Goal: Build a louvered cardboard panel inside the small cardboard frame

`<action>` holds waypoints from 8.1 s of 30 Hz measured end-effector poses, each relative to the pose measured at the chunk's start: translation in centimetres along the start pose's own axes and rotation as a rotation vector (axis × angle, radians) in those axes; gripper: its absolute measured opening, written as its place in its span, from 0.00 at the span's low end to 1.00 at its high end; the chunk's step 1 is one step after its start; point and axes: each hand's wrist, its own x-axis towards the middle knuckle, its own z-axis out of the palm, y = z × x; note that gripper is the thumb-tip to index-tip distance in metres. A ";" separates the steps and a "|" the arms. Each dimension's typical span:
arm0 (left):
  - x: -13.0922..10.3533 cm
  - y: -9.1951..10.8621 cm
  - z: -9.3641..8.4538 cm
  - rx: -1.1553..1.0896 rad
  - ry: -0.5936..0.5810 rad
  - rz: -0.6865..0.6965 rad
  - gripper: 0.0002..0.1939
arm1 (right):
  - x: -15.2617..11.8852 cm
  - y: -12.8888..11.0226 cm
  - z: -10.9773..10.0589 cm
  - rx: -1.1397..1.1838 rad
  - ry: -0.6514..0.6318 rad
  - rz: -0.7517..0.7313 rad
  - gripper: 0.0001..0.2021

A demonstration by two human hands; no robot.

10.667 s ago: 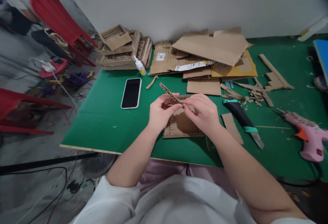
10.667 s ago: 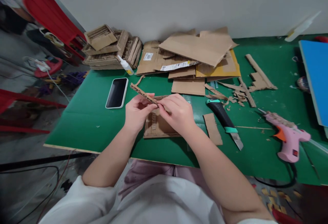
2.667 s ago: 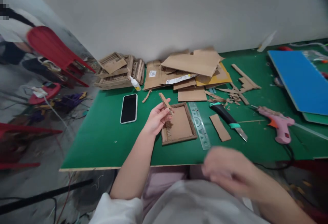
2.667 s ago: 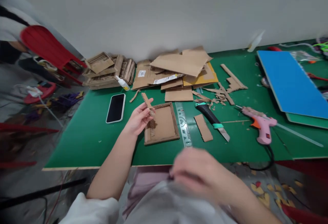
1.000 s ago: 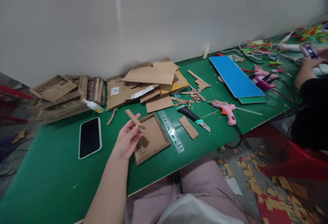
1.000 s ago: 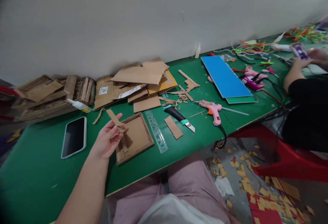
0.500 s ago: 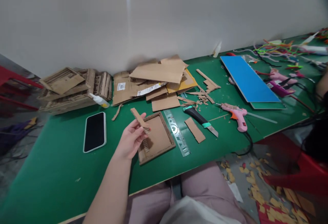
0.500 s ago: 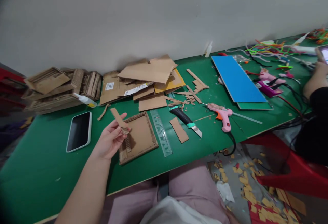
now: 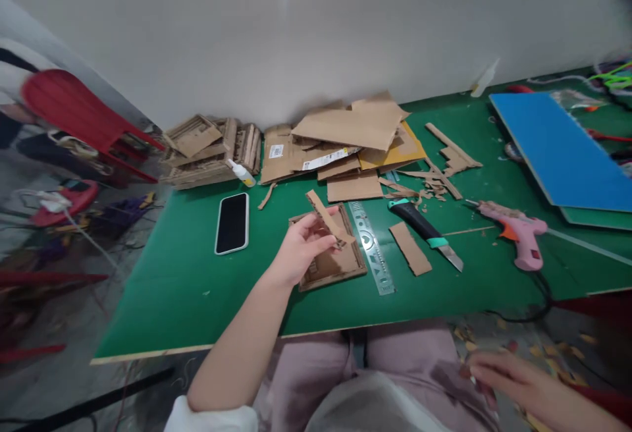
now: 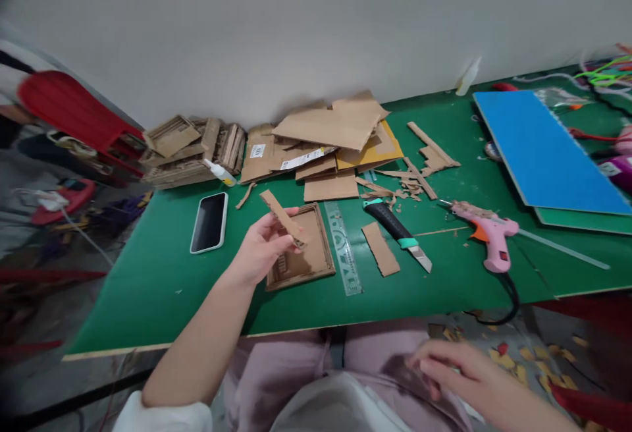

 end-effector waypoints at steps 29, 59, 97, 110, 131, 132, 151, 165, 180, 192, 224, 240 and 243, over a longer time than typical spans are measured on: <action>1.3 -2.9 -0.8 0.530 0.185 0.396 0.22 | 21.6 -14.8 0.1 0.941 0.233 -0.393 0.12; 1.9 -2.8 -0.5 0.502 0.381 0.287 0.20 | 20.7 -15.1 1.2 0.283 0.521 -0.600 0.06; 1.6 -3.1 -0.5 0.541 0.333 0.342 0.21 | 20.8 -15.0 1.3 -0.018 0.757 -0.859 0.05; 1.6 -3.5 -1.1 0.773 0.309 0.447 0.19 | 21.1 -14.9 1.8 -0.162 0.895 -0.901 0.06; 1.4 -3.1 -0.7 0.721 0.315 0.384 0.19 | 20.9 -15.0 2.0 -0.056 0.869 -0.894 0.06; 1.4 -3.1 -0.8 0.735 0.311 0.395 0.19 | 20.9 -15.0 2.0 -0.080 0.888 -0.913 0.06; 1.3 -3.0 -0.5 0.782 0.315 0.429 0.17 | 20.9 -14.6 2.2 -0.236 0.979 -0.992 0.07; 1.2 -3.3 -0.4 0.630 0.305 0.347 0.20 | 20.7 -15.3 2.0 -0.145 0.963 -0.912 0.06; 1.4 -3.3 -1.2 1.080 0.279 0.766 0.16 | 20.6 -14.8 2.1 -0.245 1.056 -1.006 0.06; 1.4 -3.5 -0.9 1.020 0.286 0.733 0.14 | 20.7 -15.3 2.1 -0.164 1.056 -0.964 0.04; 1.4 -3.2 -1.1 1.144 0.230 0.866 0.16 | 20.5 -15.3 2.1 -0.274 1.091 -0.933 0.04; 1.1 -3.3 -0.8 0.872 0.310 0.665 0.12 | 19.8 -15.8 1.8 -0.029 0.890 -0.946 0.03; 1.1 -3.4 -0.7 0.770 0.346 0.623 0.12 | 19.8 -15.8 1.7 -0.023 0.864 -1.023 0.05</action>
